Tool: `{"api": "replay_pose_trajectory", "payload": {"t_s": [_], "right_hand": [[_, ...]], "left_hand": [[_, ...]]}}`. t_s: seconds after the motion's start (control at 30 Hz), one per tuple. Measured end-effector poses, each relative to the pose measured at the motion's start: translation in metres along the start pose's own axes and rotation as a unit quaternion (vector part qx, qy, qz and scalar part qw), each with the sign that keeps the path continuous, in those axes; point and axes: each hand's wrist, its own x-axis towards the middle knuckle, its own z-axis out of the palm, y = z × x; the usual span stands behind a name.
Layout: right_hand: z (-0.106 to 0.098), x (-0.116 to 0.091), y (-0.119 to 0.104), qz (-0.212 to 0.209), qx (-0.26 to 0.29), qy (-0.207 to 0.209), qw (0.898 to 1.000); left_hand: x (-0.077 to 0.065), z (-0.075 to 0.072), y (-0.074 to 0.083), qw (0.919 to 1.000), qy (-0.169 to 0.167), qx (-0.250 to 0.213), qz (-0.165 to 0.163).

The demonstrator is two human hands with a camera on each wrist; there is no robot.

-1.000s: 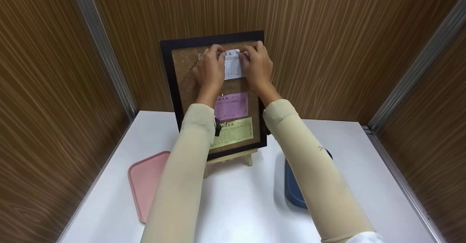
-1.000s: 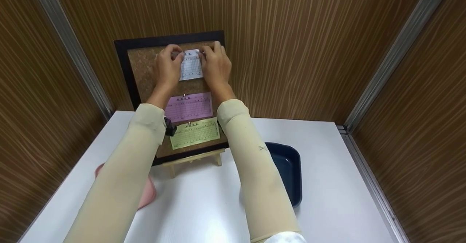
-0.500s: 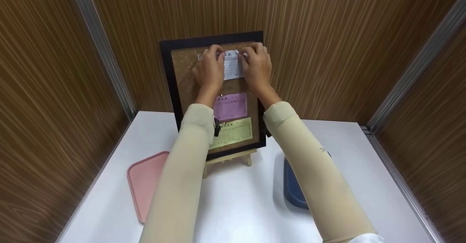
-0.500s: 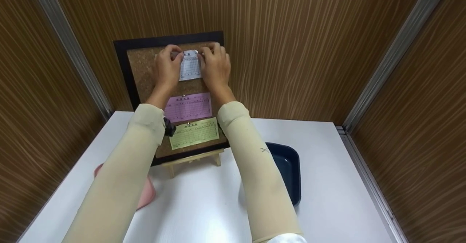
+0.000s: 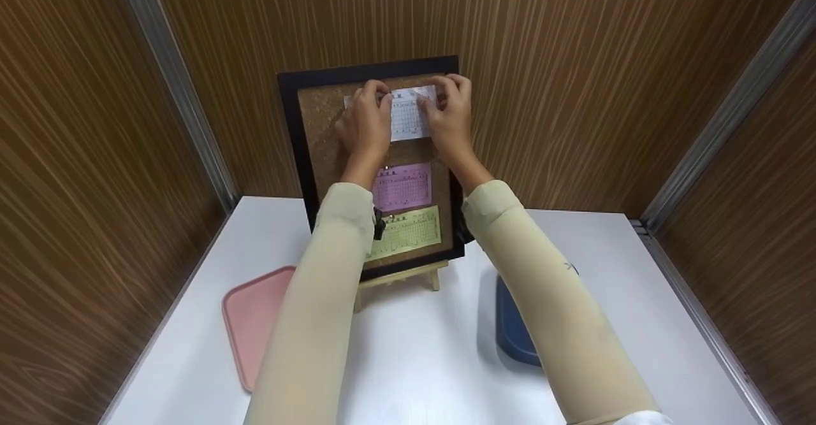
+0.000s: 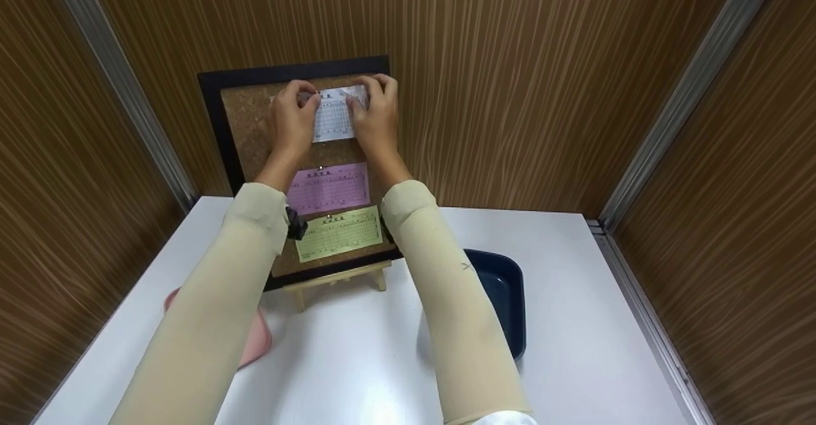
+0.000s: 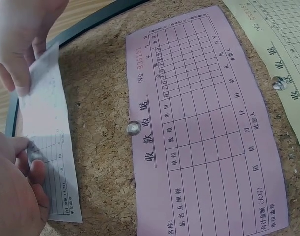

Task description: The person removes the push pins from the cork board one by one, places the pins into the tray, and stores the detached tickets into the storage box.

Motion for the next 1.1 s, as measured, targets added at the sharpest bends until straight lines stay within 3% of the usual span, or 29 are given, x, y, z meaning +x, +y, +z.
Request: {"api": "replay_pose_trajectory", "payload": {"t_s": [0.4,1.1], "right_hand": [[-0.006,0.003,-0.002,0.038,0.016,-0.002,0.999],[-0.013,-0.003,0.005,0.027,0.004,-0.006,1.000]], "left_hand": [[0.000,0.001,0.002,0.9999,-0.008,-0.002,-0.010],[0.000,0.002,-0.004,0.9997,-0.007,-0.016,-0.014]]}}
